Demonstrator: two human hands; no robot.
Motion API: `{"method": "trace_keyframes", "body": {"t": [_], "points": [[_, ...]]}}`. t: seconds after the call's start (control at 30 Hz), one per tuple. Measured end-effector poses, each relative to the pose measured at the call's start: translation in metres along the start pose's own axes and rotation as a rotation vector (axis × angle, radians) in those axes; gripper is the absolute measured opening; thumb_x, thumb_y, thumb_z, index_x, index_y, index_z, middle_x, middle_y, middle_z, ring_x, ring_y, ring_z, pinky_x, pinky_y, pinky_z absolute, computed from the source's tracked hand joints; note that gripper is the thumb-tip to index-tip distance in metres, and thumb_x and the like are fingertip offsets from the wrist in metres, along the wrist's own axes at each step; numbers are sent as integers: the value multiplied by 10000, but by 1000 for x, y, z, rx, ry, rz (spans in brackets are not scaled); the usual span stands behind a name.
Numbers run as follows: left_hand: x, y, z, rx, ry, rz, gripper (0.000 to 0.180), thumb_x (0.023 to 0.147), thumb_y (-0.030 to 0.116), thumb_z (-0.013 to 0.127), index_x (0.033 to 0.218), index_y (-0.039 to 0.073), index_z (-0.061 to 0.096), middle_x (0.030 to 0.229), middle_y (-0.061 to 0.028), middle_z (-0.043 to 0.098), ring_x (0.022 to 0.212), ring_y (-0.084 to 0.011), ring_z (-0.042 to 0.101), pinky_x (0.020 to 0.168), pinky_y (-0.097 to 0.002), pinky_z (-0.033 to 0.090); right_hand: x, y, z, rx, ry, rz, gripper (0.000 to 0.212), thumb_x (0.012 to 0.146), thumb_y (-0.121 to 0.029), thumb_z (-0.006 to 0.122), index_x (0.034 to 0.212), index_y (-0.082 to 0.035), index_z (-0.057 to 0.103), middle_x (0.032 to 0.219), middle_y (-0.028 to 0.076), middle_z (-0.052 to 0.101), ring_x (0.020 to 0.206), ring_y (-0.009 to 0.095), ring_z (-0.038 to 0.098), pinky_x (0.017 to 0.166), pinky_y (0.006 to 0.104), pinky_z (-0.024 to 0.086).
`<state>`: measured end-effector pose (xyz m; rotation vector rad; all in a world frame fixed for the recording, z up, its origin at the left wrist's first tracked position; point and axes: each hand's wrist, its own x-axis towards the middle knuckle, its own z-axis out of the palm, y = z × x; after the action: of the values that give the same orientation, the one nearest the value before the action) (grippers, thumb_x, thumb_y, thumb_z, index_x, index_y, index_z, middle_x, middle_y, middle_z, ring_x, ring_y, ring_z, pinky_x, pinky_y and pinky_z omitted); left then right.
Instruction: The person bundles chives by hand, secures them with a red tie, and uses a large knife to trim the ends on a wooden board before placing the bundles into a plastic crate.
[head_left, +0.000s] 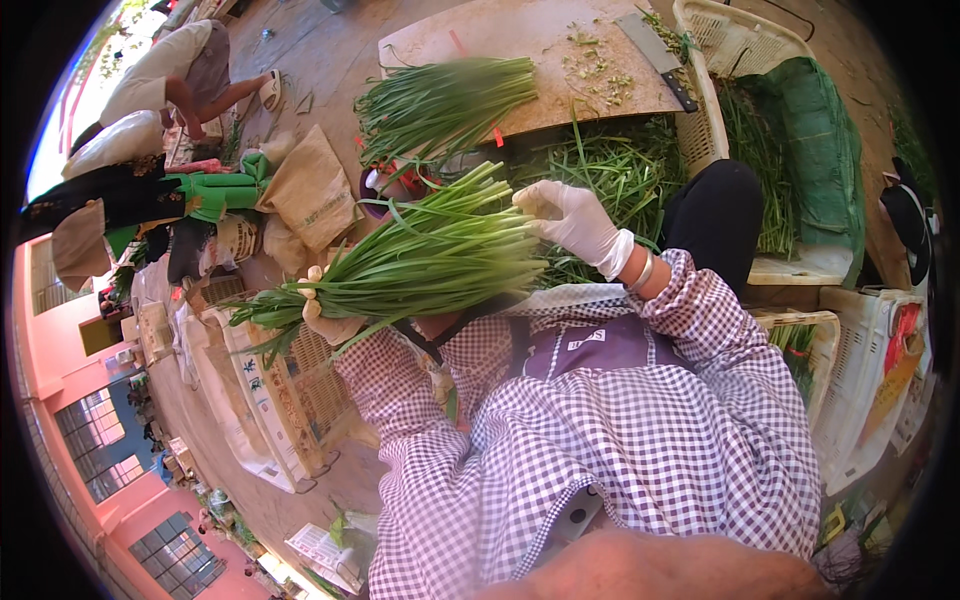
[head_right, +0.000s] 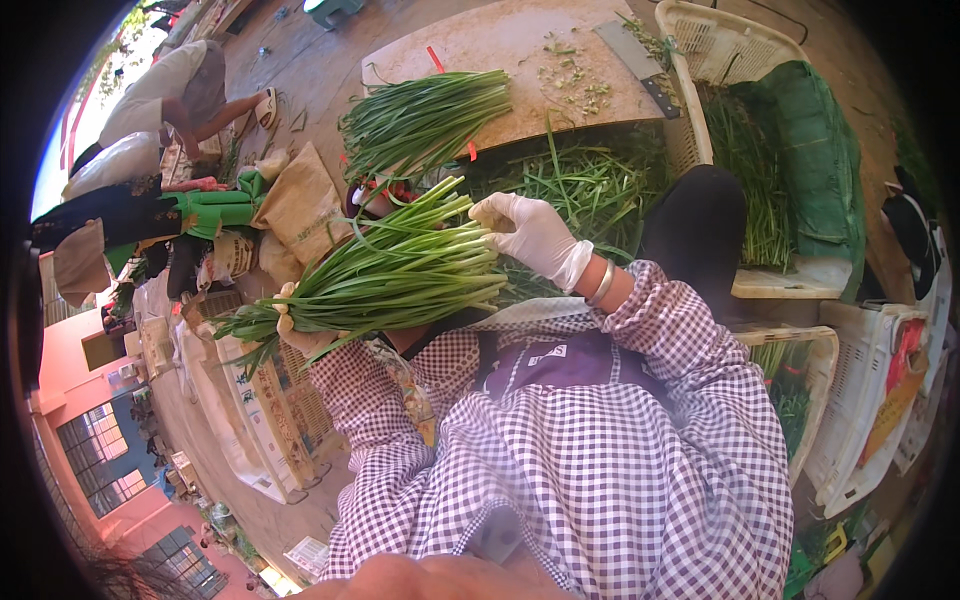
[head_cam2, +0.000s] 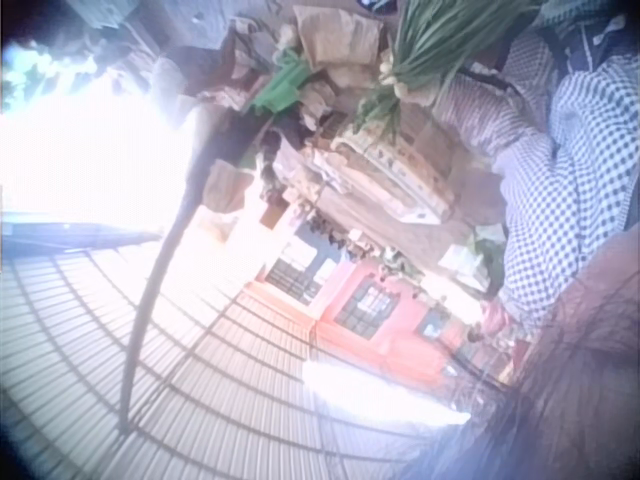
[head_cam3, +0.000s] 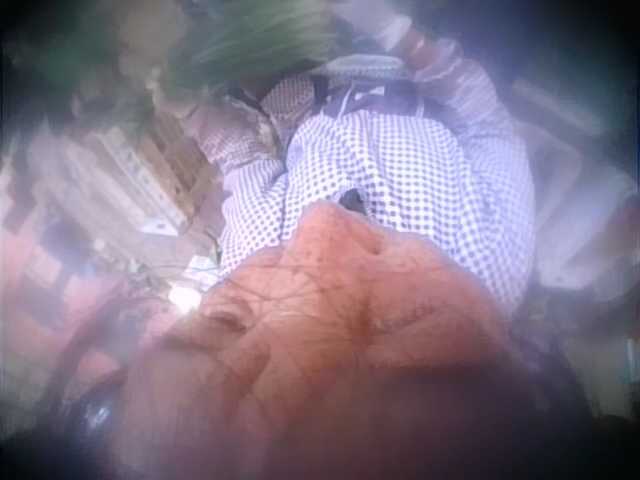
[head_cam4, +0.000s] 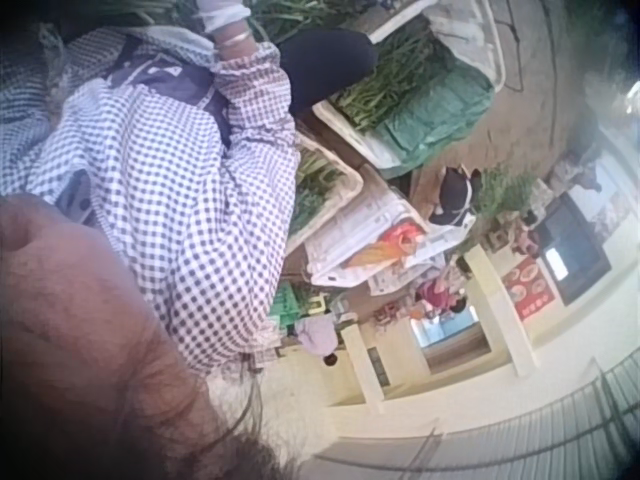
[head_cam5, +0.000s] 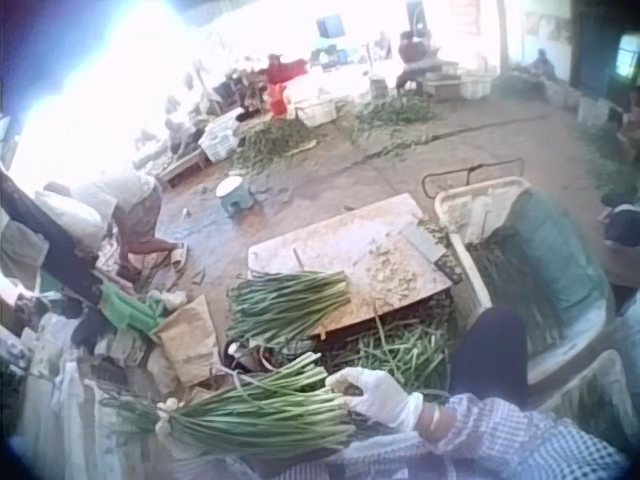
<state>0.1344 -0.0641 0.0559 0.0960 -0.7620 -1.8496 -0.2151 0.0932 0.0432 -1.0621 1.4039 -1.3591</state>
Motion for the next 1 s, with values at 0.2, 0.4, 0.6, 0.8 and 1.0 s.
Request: {"method": "trace_keyframes", "body": {"t": [0.2,0.4,0.6,0.8,1.0], "points": [[11,-2,11,24,-155,1,121,859,127,588,978,106,588,1160,-33,541,1122,-263,568,906,-501,513,5,3,-11,-111,-87,-6,175,847,-59,713,1014,-12,688,916,66,690,853,105,652,791,249,531],[19,5,6,43,-282,-35,145,868,121,588,1011,101,595,1163,-48,546,1236,-283,524,977,-541,491,12,8,-16,145,-323,255,180,892,-95,676,1061,-33,683,933,27,690,832,80,618,749,247,512],[24,-2,7,18,-324,-6,166,854,137,610,1016,108,590,1171,-30,550,1217,-272,541,970,-541,499,11,6,-13,-21,-253,203,112,832,-63,712,943,-49,706,873,33,674,803,123,621,724,271,503],[18,1,-4,28,-273,28,188,847,184,615,1023,122,590,1186,-33,556,1105,-279,614,885,-512,553,20,9,-66,-561,-42,-222,112,813,-170,664,846,-64,665,835,90,650,797,271,631,734,362,504],[11,-8,-19,62,-117,95,291,889,252,557,1127,85,554,1226,-85,563,1070,-299,636,862,-500,568,9,7,-97,-1132,98,1,178,836,-247,672,909,-97,737,916,98,682,883,285,637,817,403,499]]}}
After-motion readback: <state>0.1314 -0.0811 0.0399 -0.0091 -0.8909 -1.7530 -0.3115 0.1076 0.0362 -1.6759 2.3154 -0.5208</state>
